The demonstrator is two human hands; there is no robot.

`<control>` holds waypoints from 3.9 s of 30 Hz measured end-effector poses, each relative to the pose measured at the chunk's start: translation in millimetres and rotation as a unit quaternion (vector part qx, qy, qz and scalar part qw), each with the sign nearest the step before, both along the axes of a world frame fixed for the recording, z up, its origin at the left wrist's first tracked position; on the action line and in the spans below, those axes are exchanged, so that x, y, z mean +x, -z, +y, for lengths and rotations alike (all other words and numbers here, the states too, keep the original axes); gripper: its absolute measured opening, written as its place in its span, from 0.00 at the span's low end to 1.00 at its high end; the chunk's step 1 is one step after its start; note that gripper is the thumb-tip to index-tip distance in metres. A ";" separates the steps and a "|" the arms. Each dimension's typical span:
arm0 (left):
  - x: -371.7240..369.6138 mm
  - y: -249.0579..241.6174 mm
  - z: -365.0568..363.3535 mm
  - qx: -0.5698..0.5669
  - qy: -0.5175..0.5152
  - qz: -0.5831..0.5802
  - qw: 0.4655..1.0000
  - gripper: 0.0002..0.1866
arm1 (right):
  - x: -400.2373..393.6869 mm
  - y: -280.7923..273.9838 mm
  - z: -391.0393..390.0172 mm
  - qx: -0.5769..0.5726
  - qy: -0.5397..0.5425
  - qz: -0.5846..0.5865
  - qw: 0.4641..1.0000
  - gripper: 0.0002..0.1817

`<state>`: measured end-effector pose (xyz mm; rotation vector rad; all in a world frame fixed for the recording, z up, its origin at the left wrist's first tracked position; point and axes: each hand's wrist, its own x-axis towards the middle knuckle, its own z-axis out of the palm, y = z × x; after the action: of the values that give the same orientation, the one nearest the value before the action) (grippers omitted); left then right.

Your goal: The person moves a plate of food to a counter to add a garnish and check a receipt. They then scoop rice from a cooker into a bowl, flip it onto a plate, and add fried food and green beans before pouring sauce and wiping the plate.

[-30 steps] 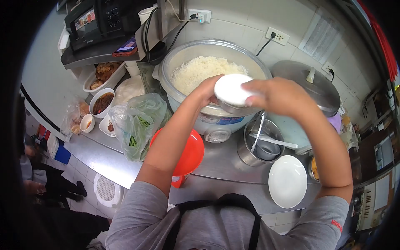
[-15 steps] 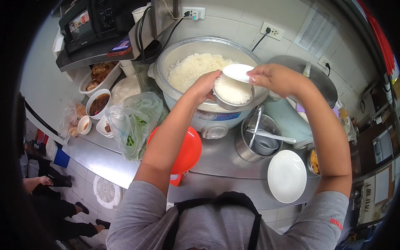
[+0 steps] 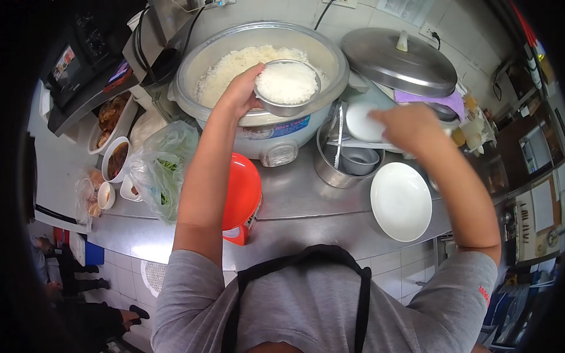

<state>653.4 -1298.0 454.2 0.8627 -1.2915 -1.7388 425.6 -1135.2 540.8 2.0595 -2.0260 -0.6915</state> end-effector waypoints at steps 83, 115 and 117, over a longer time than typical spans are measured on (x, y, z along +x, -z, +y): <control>-309.8 -119.6 -42.3 -0.461 -0.176 -0.320 0.809 0.25 | -196.1 216.7 190.0 -0.187 0.132 -0.455 0.860 0.21; 3.4 -19.4 -172.1 -0.291 -0.293 -0.510 0.754 0.35 | -151.8 243.0 155.1 -0.097 0.227 -0.308 0.919 0.14; -14.1 -29.6 -132.8 -0.310 -0.317 -0.467 0.765 0.37 | -155.8 232.2 150.0 -0.048 0.242 -0.345 0.906 0.15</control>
<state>639.3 -1430.8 483.8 1.5780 -1.7257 -0.2105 269.8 -985.2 308.6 1.9122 -2.9328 0.1412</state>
